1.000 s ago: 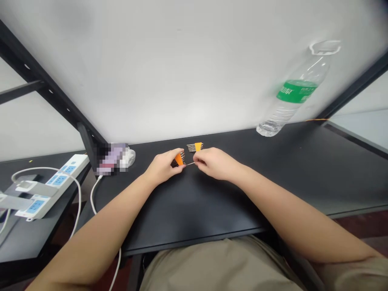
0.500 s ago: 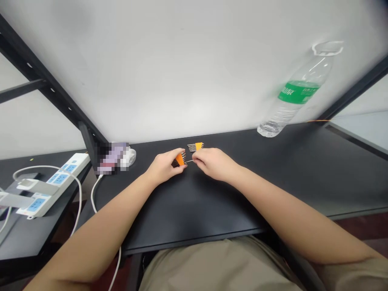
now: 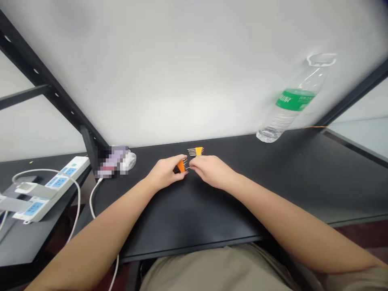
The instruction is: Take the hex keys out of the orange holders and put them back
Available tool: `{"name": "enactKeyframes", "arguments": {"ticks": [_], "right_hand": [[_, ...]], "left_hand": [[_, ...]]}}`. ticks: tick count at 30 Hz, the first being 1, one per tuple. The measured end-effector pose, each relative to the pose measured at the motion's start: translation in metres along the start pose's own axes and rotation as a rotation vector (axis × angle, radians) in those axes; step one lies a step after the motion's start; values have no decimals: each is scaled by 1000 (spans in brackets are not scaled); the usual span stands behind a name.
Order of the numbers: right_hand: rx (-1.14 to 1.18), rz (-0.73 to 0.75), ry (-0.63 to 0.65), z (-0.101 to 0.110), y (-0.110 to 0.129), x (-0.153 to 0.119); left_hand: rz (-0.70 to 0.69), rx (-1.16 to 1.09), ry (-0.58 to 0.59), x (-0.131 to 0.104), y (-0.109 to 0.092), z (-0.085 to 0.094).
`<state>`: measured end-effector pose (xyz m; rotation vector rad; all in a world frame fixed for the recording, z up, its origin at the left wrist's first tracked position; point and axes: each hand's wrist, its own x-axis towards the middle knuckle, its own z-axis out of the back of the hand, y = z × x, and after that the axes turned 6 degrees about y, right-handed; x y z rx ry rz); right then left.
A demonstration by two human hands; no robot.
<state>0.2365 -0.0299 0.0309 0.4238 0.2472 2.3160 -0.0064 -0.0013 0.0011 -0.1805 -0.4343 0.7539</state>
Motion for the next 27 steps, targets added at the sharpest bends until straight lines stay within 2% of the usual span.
{"name": "enactKeyframes", "arguments": {"ticks": [5, 13, 15, 20, 23, 27], "right_hand": [[201, 26, -84, -4, -7, 5], [357, -4, -76, -17, -5, 8], [538, -65, -105, -23, -5, 9], [1243, -227, -87, -30, -7, 11], [1419, -292, -72, -31, -7, 12], [1552, -343, -85, -36, -6, 13]], "left_hand": [[16, -38, -46, -1, 0, 0], [6, -107, -5, -1, -6, 0], [26, -121, -19, -2, -6, 0], [92, -142, -74, -3, -2, -3], [110, -161, -104, -5, -2, -4], [108, -199, -88, -5, -5, -4]]}}
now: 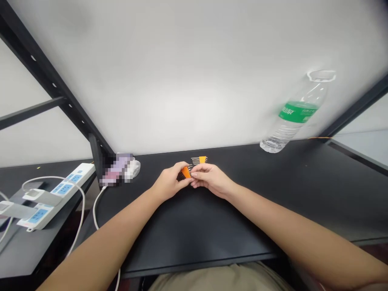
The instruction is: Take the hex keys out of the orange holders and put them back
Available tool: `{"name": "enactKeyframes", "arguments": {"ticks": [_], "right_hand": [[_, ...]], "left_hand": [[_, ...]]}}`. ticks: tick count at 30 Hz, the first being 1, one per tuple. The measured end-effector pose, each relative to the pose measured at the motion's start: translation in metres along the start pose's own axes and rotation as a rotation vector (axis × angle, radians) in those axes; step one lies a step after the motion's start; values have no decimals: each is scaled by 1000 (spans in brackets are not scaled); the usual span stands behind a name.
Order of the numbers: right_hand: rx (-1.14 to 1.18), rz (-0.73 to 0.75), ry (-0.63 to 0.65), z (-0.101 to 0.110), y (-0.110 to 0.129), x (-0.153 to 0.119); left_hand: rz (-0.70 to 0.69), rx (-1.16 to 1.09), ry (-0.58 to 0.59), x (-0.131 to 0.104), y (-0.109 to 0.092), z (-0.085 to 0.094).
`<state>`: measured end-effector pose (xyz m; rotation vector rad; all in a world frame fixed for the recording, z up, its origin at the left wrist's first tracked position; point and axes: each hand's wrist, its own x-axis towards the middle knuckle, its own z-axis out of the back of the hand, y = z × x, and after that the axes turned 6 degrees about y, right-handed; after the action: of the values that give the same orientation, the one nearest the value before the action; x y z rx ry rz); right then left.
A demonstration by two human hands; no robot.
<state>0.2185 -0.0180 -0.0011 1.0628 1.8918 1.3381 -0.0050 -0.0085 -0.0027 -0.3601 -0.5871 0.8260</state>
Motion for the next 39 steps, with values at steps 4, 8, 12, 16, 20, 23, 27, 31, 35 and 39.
{"name": "enactKeyframes", "arguments": {"ticks": [4, 8, 12, 16, 20, 23, 27, 31, 35, 39], "right_hand": [[-68, 99, -101, -5, -6, 2], [-198, 191, -160, -13, -11, 1], [-317, 267, -168, -17, -13, 1], [-267, 251, -137, -18, -14, 5], [-246, 237, -118, -16, -15, 10], [-264, 141, -115, -13, -18, 13], [-36, 50, -80, -9, -18, 17], [237, -35, 53, -5, -13, 20], [242, -73, 93, -2, -11, 17], [163, -76, 58, 2, -14, 13]], "left_hand": [[24, -54, -38, 0, -1, -2], [41, -85, -45, 0, 2, -2], [50, -77, 0, -2, 7, 0], [11, 0, -30, -3, 8, 5], [-63, 60, -3, 0, 11, 9], [-121, 73, -11, 2, 15, 8], [-194, 97, -42, 2, 17, 6], [-253, 95, -97, 1, 12, 7], [-249, 57, -14, 4, 1, 11], [-164, 43, 97, 5, -9, 15]]}}
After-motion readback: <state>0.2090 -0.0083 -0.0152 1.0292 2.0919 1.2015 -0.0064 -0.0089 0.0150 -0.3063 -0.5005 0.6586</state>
